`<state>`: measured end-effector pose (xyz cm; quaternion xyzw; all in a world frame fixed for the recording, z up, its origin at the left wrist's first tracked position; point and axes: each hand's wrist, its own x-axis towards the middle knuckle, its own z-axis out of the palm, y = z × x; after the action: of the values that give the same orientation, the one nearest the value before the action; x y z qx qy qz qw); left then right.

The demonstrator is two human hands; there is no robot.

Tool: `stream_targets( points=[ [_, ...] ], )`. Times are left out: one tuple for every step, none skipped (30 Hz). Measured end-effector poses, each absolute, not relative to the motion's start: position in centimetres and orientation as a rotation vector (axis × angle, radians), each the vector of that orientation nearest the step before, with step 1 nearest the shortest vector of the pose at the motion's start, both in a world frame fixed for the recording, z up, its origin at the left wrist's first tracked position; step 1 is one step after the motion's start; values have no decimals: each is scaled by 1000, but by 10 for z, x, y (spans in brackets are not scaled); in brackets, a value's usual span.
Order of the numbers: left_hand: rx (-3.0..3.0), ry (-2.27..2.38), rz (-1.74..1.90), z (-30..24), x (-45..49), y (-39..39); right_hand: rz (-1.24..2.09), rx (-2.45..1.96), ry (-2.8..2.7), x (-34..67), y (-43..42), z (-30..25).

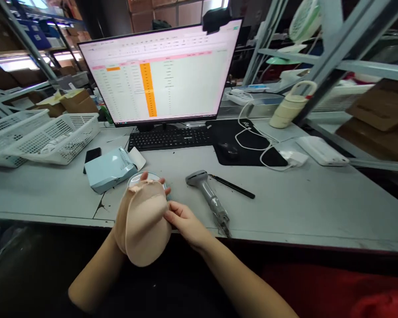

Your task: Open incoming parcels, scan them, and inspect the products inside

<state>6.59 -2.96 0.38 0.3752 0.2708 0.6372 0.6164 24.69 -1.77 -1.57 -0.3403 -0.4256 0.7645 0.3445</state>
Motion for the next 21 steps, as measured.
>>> stream_targets(
  points=[
    [828,518,1395,4,69,-32,1942,-910,-1125,243,-18,-17],
    [796,429,1365,4,71,-35,1907,-930,-1124,241,-19,-18],
    [767,368,1375,5,71,-36,1890,-942,-1107,240,-19,-18],
    [742,342,1413,7,70,-37,1897,-946,-1079,240,-19,-18],
    [727,337,1445,8,69,-38,1921,-946,-1043,240,-19,-18],
    [716,346,1466,9,67,-37,1954,-944,-1003,240,-19,-17],
    [708,359,1475,9,65,-36,1991,-944,-961,240,-19,-16],
    [695,373,1470,9,64,-34,2021,-947,-922,240,-19,-15],
    [679,390,1458,8,62,-32,2033,-950,-887,240,-19,-13],
    [657,421,1447,6,60,-30,2022,-959,-860,240,-19,-11],
    [634,462,1434,3,58,-27,1997,-975,-847,242,-19,-10],
    [607,512,1416,0,56,-24,1964,-995,-855,244,-19,-8],
    [573,570,1398,-3,54,-21,1928,-1006,-893,248,-19,-5],
    [537,631,1382,-6,52,-18,1892,-996,-972,253,-19,-2],
    [504,686,1371,-9,51,-16,1859,-967,-1099,259,-19,1],
    [479,730,1366,-10,49,-15,1819,-928,-1270,266,-19,5],
    [469,760,1365,-12,49,-14,1763,-895,-1463,273,-18,10],
    [476,782,1369,-12,48,-14,1691,-878,-1651,279,-18,14],
    [495,798,1373,-12,48,-15,1610,-887,-1805,284,-17,19],
    [518,808,1372,-12,48,-16,1525,-917,-1913,288,-16,22],
    [530,809,1374,-11,49,-18,1443,-955,-1977,290,-16,24]
  ],
)
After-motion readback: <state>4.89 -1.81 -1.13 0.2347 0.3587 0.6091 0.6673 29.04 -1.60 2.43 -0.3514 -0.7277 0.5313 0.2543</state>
